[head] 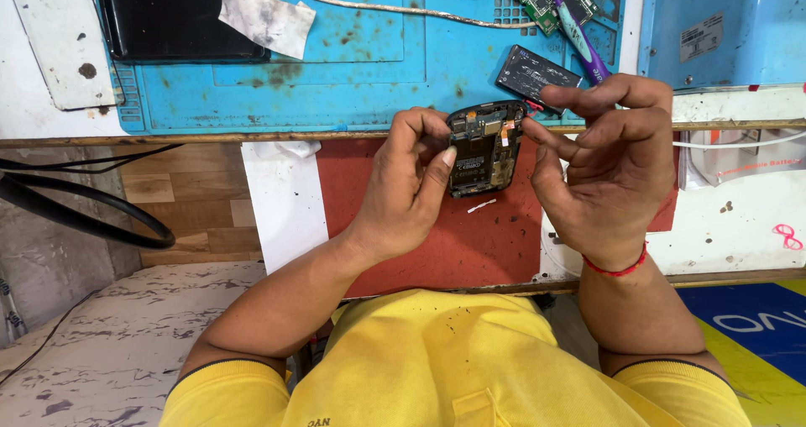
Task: The person holds a disassembled smartphone chassis and manipulates the internal components, including the battery and motherboard. They remove a ribbon cable, inspect the parts, and then reattach the cable to the motherboard.
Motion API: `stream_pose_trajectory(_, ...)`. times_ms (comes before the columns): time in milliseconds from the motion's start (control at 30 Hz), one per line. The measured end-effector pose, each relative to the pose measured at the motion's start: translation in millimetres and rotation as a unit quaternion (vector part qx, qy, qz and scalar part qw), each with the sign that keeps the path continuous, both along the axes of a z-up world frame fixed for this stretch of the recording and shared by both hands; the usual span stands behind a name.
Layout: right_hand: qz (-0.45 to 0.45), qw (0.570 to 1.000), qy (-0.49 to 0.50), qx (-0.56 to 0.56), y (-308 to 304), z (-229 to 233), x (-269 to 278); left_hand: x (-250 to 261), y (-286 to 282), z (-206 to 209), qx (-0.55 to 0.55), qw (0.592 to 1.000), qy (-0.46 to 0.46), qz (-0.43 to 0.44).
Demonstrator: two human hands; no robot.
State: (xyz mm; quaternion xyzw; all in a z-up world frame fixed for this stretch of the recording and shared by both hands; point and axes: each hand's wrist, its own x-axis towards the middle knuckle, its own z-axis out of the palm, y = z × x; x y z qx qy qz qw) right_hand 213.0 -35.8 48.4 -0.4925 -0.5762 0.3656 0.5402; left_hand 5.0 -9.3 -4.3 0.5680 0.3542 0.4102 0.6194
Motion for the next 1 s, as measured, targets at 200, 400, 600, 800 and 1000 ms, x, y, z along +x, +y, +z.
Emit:
stream_pose_trajectory(200,0.003,0.998,0.01,-0.056,6.4,2.0,10.7,2.4,-1.3,0.4,0.078,0.995,0.059,-0.012)
stream_pose_trajectory(400,0.011,0.985,0.11,-0.133,16.1,-8.6,28.3,3.2,0.1,-3.1,0.067,0.996,0.06,-0.026)
stream_pose_trajectory(600,0.052,0.968,0.192,-0.154,14.3,-16.9,36.6,1.9,1.8,-4.5,0.061,0.997,0.036,-0.037)
stream_pose_trajectory(800,0.058,0.966,0.197,-0.159,11.5,-20.4,37.6,0.9,1.9,-4.6,0.039,0.997,0.049,-0.048)
stream_pose_trajectory(1000,0.043,0.987,0.105,-0.116,10.4,-13.1,30.8,1.3,2.7,-3.9,0.036,0.998,0.038,-0.043)
